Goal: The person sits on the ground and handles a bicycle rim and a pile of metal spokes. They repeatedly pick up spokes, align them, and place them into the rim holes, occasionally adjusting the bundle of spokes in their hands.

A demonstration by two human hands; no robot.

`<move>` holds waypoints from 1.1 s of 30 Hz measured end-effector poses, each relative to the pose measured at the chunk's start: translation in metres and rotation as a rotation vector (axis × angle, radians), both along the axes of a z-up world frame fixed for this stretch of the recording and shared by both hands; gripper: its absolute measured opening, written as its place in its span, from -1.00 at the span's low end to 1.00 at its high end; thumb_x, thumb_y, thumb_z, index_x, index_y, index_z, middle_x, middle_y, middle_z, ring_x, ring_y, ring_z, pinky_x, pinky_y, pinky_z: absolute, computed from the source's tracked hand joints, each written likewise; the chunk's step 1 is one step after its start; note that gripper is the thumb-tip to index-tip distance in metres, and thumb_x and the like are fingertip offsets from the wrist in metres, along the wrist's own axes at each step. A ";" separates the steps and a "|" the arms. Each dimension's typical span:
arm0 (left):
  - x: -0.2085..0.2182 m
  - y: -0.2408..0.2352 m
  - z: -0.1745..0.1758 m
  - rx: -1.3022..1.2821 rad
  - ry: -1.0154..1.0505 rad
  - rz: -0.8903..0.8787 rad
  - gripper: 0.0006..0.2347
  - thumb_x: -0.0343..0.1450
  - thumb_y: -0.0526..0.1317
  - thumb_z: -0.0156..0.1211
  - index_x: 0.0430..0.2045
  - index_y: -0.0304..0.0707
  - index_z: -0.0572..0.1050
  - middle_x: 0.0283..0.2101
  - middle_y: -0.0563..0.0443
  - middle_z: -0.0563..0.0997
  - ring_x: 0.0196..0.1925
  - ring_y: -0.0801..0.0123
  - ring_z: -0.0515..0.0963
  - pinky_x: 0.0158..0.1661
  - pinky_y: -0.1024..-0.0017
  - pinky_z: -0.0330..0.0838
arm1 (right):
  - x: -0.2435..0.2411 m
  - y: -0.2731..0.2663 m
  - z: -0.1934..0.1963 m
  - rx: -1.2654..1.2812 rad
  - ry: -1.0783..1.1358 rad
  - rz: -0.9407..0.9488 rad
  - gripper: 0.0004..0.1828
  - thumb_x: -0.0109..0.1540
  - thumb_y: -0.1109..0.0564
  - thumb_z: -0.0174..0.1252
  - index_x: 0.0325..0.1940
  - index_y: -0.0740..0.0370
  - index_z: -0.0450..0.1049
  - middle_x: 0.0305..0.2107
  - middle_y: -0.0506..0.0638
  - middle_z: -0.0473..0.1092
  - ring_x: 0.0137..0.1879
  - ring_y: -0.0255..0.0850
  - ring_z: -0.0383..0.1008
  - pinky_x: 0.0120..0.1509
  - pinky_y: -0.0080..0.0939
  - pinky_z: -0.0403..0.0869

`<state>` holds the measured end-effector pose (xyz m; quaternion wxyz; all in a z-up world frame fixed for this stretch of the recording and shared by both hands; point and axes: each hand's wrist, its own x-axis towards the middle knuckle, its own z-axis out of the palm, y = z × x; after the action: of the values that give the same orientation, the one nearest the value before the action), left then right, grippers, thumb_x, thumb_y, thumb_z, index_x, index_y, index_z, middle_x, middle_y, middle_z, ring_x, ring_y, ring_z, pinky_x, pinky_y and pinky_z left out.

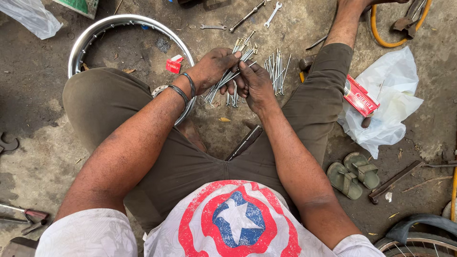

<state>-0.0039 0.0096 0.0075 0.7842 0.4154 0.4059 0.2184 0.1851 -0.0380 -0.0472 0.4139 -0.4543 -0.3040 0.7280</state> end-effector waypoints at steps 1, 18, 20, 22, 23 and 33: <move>0.002 0.001 0.003 -0.001 0.021 -0.001 -0.69 0.60 -0.04 -0.09 -0.34 -0.36 0.37 -0.53 -0.12 0.67 -0.65 0.37 0.64 -0.71 0.51 0.44 | 0.000 0.002 0.000 -0.010 0.029 -0.015 -0.71 0.38 -0.08 0.19 -0.23 0.18 0.47 -0.67 -0.12 0.28 -0.58 -0.41 0.22 -0.56 -0.42 0.16; -0.020 0.025 -0.030 0.227 -0.379 0.534 -0.76 0.66 -0.10 -0.11 -0.22 -0.29 0.40 -0.37 -0.13 0.65 -0.54 0.40 0.62 -0.53 0.42 0.55 | 0.023 0.037 -0.017 -0.111 0.460 -0.392 -0.68 0.45 -0.10 0.05 -0.23 0.16 0.40 -0.63 -0.21 0.14 -0.55 -0.38 0.12 -0.52 -0.32 0.10; -0.025 0.024 -0.027 0.261 -0.346 0.491 -0.74 0.66 -0.09 -0.08 -0.31 -0.29 0.39 -0.44 -0.11 0.60 -0.62 0.46 0.49 -0.60 0.46 0.43 | 0.035 0.053 -0.022 -0.091 0.454 -0.206 -0.68 0.47 -0.09 0.09 -0.20 0.17 0.40 -0.60 -0.21 0.14 -0.52 -0.40 0.10 -0.53 -0.37 0.06; -0.021 0.025 -0.028 0.359 -0.134 0.354 -0.70 0.63 -0.06 -0.06 -0.38 -0.30 0.42 -0.52 -0.06 0.55 -0.69 0.52 0.40 -0.68 0.52 0.28 | 0.038 0.063 -0.040 -0.089 0.191 -0.037 -0.68 0.45 -0.09 0.14 -0.22 0.17 0.41 -0.62 -0.23 0.13 -0.56 -0.41 0.07 -0.56 -0.38 0.03; -0.015 0.023 -0.028 0.361 -0.039 0.353 -0.69 0.63 -0.06 -0.04 -0.42 -0.30 0.43 -0.55 -0.05 0.55 -0.69 0.52 0.41 -0.67 0.51 0.29 | 0.034 0.066 -0.055 -0.093 -0.068 0.043 -0.68 0.41 -0.09 0.17 -0.27 0.16 0.41 -0.66 -0.24 0.12 -0.60 -0.41 0.04 -0.59 -0.37 0.02; 0.005 0.026 -0.043 0.603 0.314 0.322 -0.70 0.62 -0.11 0.04 -0.45 -0.33 0.47 -0.53 0.09 0.50 -0.55 0.52 0.57 -0.50 0.46 0.50 | 0.006 0.048 -0.200 0.123 -1.219 0.574 -0.65 0.33 -0.06 0.21 -0.22 0.32 0.56 -0.32 0.17 0.52 -0.15 -0.04 0.57 0.05 0.08 0.49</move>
<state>0.0006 0.0356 -0.0357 0.5104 0.5870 0.4988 0.3822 0.1914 0.0098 -0.2472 -0.0163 -0.6604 -0.6328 0.4040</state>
